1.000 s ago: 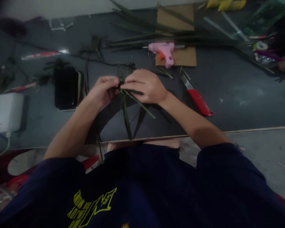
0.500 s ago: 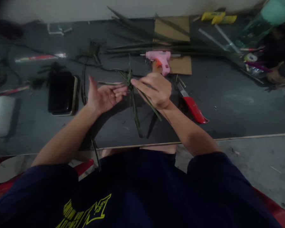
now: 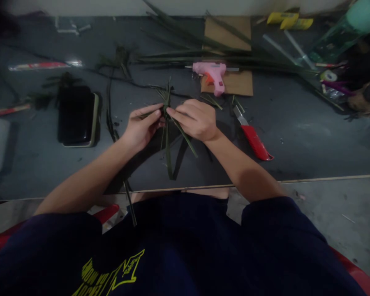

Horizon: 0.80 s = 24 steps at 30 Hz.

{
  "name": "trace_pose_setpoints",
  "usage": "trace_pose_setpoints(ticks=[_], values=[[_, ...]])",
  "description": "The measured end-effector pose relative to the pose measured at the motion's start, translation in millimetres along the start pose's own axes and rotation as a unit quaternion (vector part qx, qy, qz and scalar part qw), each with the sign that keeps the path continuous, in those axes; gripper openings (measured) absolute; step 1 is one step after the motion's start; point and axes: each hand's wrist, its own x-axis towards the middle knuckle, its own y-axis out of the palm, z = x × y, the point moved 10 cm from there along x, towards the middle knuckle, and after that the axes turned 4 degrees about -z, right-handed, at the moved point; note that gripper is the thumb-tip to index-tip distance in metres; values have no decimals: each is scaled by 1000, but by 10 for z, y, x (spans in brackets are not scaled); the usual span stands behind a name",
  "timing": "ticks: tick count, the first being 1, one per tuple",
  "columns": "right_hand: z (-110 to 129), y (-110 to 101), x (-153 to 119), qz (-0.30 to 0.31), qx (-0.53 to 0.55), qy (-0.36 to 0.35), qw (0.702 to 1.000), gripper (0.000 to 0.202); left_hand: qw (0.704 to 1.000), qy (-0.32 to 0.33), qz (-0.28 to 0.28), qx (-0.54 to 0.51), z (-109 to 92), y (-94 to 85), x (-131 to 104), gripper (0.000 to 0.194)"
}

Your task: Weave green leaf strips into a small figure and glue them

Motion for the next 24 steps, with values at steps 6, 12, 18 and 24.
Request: trace_pose_setpoints(ticks=[6, 12, 18, 24], values=[[175, -160, 59, -54, 11, -85, 995, 47, 999, -31, 30, -8, 3, -3, 21, 24], [10, 21, 8, 26, 21, -19, 999, 32, 999, -43, 25, -22, 7, -12, 33, 18], [62, -63, -21, -1, 1, -51, 999, 35, 996, -93, -2, -16, 82, -17, 8, 8], [-213, 62, 1, 29, 88, 124, 988, 34, 996, -79, -47, 11, 77, -90, 32, 8]])
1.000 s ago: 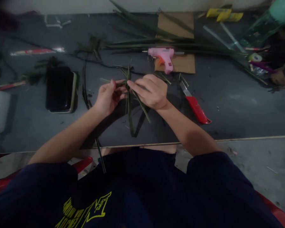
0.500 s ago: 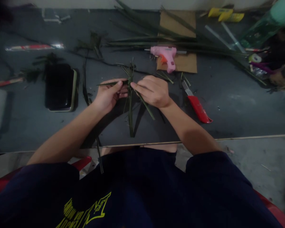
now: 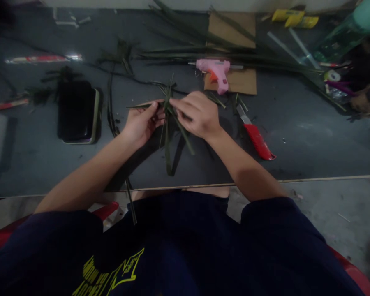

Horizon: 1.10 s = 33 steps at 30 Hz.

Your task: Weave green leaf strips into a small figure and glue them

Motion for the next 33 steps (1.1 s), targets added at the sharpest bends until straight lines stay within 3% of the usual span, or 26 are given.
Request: trace_pose_setpoints(ticks=[2, 5, 7, 10, 14, 20, 24, 30, 33], values=[[-314, 65, -23, -7, 116, 168, 979, 51, 999, 42, 10, 4, -77, 10, -15, 8], [-535, 390, -170, 55, 295, 355, 885, 68, 992, 109, 44, 36, -197, 80, -106, 23], [-485, 522, -206, 89, 344, 390, 849, 70, 984, 154, 48, 75, -273, 109, -183, 27], [-395, 542, -184, 76, 367, 395, 838, 65, 967, 203, 17, 153, -344, 95, -251, 20], [-372, 547, -198, 55, 388, 411, 823, 61, 951, 217, -38, 215, -351, 8, -251, 13], [-404, 549, -219, 45, 374, 416, 828, 60, 962, 172, -83, 195, -240, -78, -204, 23], [-407, 489, -207, 22, 354, 399, 845, 59, 992, 93, -34, 81, -74, 7, -149, 28], [-342, 303, -109, 10, 244, 285, 927, 54, 991, 118, 20, 67, -111, 144, -191, 28], [-336, 287, -110, 8, 219, 278, 935, 56, 989, 126, 21, 69, -125, 131, -191, 31]])
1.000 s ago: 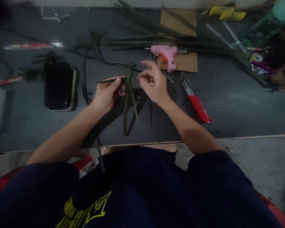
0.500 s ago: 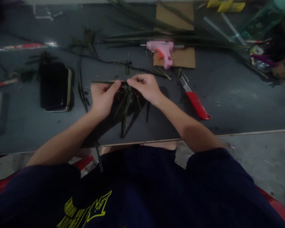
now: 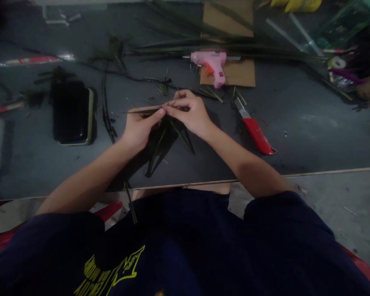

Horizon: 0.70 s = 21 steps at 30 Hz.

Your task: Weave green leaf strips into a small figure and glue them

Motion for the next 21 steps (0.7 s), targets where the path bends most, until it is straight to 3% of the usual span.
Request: trace_pose_setpoints(ticks=[7, 10, 13, 17, 19, 21], values=[[-136, 33, -12, -8, -3, 24, 1000, 61, 1000, -15, 3, 4, 48, -30, 39, 44], [-204, -128, 3, -54, -11, 33, 998, 68, 998, -58, -13, -10, 146, -78, 58, 37], [89, -225, -2, -58, -117, -85, 988, 58, 992, -117, -6, -39, 229, -79, 61, 27], [525, 63, -179, 69, -224, -304, 924, 25, 986, -152, -1, -63, 200, -44, 45, 15], [615, 106, -245, 80, -217, -359, 904, 21, 986, -157, -7, -54, 163, -35, 30, 15], [662, 58, -254, 65, -172, -377, 908, 18, 985, -168, -7, -33, 141, -19, 8, 19]])
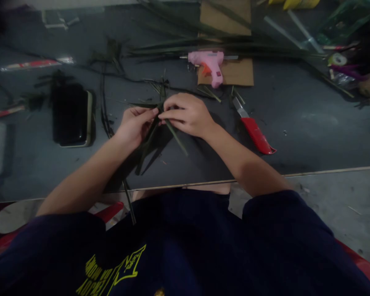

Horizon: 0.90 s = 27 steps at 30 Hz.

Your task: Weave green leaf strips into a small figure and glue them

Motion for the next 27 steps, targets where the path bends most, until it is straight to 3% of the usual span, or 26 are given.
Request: trace_pose_setpoints(ticks=[4, 8, 12, 18, 22, 27], values=[[-104, -95, 13, -33, 45, 48, 997, 12, 999, -27, 7, 33, 7, 31, -38, 22], [-191, -30, 9, 30, 17, 83, 996, 14, 998, -22, 8, 54, 13, 14, -25, 17], [-279, 54, -29, 85, 12, 116, 989, 16, 995, 28, 29, 90, -16, 25, 2, 11], [-366, 59, -71, 61, 20, 162, 985, 14, 985, 84, 34, 148, -84, 18, -5, 6], [-428, 83, -101, 72, 26, 196, 978, 19, 982, 84, 42, 162, -83, 28, -8, 4], [-400, 22, -71, 43, 32, 208, 977, 17, 984, 71, 71, 148, -79, 77, -16, 5]])
